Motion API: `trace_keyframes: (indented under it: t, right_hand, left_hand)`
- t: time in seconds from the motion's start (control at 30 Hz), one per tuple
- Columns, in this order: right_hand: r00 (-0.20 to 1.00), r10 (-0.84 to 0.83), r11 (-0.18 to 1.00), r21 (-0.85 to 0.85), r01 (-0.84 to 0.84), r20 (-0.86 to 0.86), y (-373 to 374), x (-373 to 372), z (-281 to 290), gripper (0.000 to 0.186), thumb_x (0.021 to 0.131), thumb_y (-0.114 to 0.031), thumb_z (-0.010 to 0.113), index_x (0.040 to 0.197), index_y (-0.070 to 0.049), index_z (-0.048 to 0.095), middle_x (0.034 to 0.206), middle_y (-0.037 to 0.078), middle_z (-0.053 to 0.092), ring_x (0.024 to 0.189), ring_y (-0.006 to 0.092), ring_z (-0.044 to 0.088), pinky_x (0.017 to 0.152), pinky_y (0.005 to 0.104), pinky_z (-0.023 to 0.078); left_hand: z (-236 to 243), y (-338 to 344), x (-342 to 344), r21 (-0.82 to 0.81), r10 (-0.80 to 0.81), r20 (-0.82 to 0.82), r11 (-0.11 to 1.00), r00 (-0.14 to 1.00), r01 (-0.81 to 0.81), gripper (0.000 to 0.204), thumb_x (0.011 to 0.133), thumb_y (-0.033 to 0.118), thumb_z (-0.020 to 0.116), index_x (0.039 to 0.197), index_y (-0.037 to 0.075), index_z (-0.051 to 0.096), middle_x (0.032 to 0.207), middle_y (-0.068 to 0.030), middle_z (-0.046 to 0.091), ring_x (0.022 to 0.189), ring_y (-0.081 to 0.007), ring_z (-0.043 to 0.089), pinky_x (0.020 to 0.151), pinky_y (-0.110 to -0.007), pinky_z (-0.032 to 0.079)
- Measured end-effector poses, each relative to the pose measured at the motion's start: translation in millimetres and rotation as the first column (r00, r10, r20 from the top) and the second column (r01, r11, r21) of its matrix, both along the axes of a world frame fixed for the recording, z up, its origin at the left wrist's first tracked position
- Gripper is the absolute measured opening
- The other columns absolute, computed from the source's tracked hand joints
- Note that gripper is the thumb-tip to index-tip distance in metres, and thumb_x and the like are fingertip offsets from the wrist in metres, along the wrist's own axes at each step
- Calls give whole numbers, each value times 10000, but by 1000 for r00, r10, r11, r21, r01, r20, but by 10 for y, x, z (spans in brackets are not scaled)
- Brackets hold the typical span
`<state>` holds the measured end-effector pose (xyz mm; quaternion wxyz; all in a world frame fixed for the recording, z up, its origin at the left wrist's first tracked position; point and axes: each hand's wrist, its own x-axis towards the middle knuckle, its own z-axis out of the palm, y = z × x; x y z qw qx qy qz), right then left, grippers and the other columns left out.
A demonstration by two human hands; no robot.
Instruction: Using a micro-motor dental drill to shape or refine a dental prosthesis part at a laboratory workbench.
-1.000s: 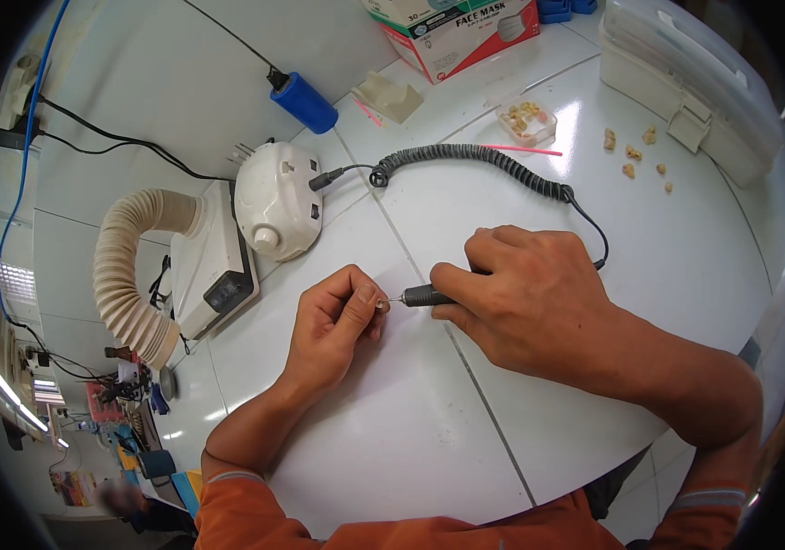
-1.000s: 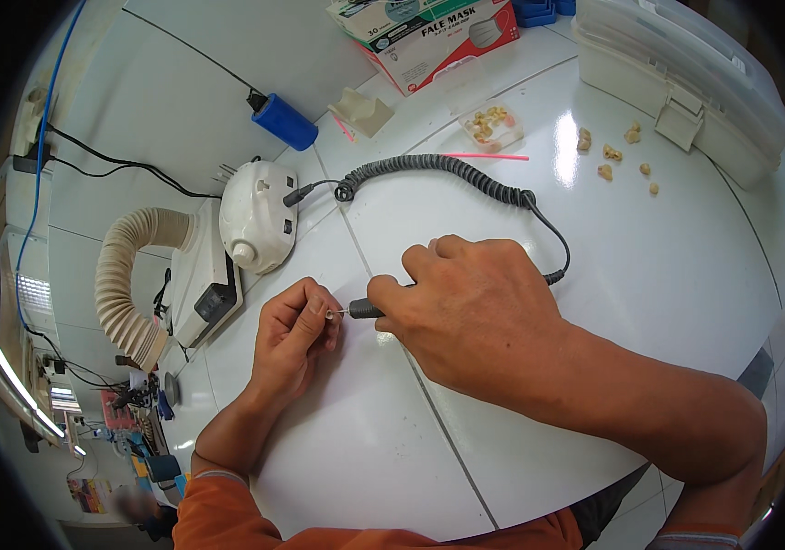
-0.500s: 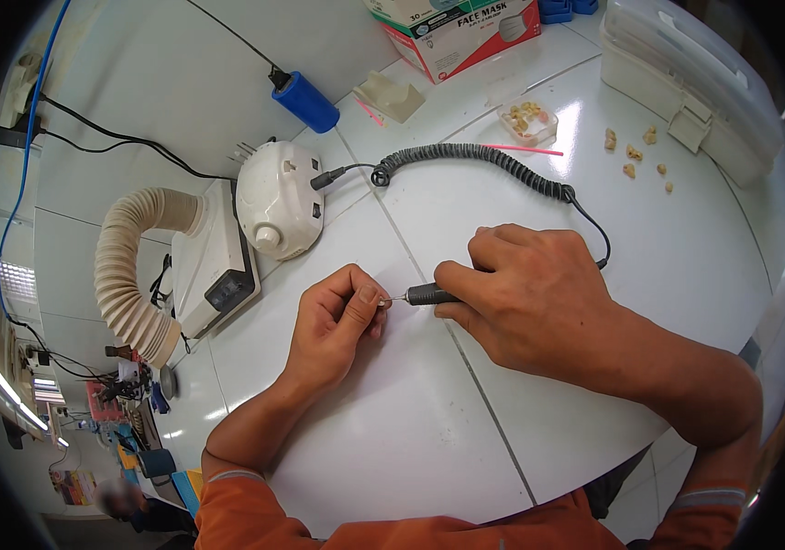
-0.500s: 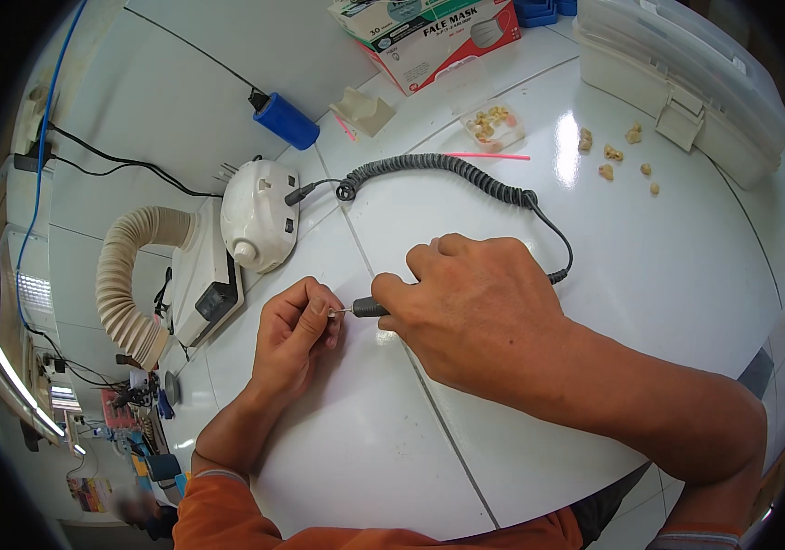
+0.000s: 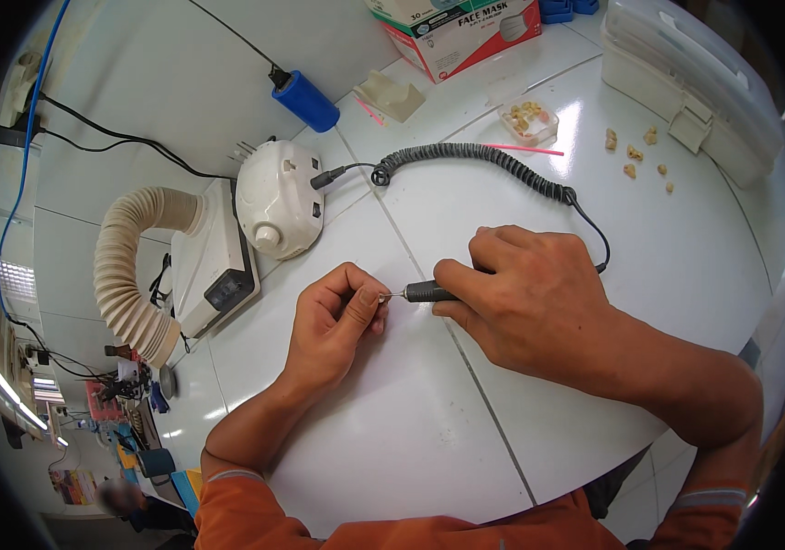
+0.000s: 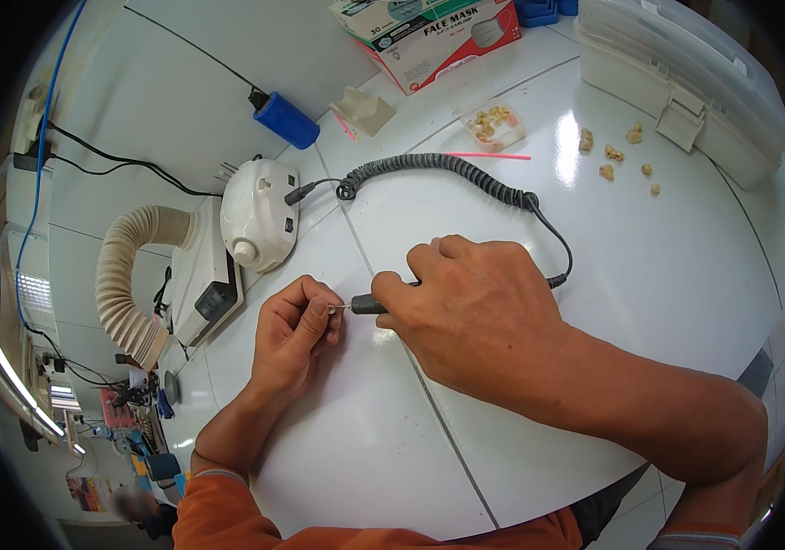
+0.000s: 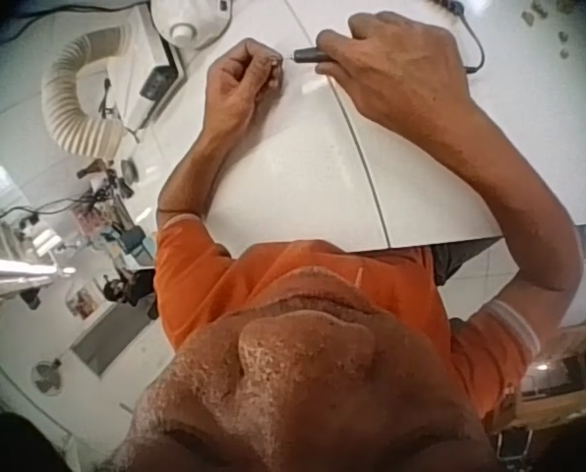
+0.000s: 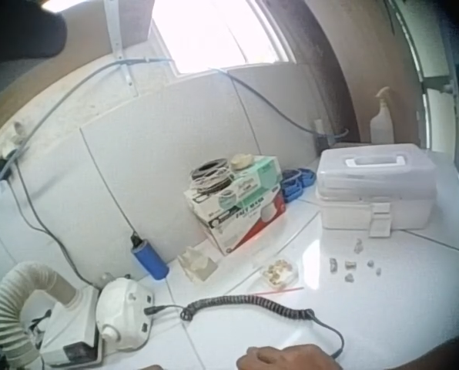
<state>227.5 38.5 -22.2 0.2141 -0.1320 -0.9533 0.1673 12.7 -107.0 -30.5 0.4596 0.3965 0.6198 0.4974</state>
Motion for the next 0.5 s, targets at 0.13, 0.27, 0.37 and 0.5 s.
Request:
trace_keyframes:
  t: [0.13,0.27,0.37,0.5]
  right_hand:
    - [1000,-4,1000,-21,4,17,11,14,33,231,923,-299,746,904,-70,718,772,82,680,729,226,683,561,365,522]
    - [1000,-1,1000,5,1,7,-7,7,25,235,925,-299,745,904,-66,717,766,80,674,727,226,683,554,364,518]
    - [999,-2,1000,-19,3,35,8,16,31,239,930,-299,739,901,-63,714,761,81,671,728,229,684,555,367,518]
    - [1000,-7,1000,-9,7,7,-5,3,2,237,930,-298,739,905,-64,715,765,85,672,729,232,686,557,374,520]
  left_hand:
    - [-21,-15,7,-1,9,-26,1000,1000,-9,231,1090,231,604,989,23,617,874,-35,588,741,-88,514,648,-207,413]
    - [-4,-11,8,4,11,-18,1000,1000,-11,229,1090,228,603,987,24,616,872,-34,592,736,-86,515,636,-200,407]
    - [21,-8,23,-19,15,-17,1000,1000,-16,231,1092,227,600,988,21,616,872,-35,593,746,-89,510,657,-205,419]
    - [-16,-3,17,9,20,-4,1000,1000,-20,233,1094,226,595,983,22,613,873,-34,594,753,-89,505,675,-209,430]
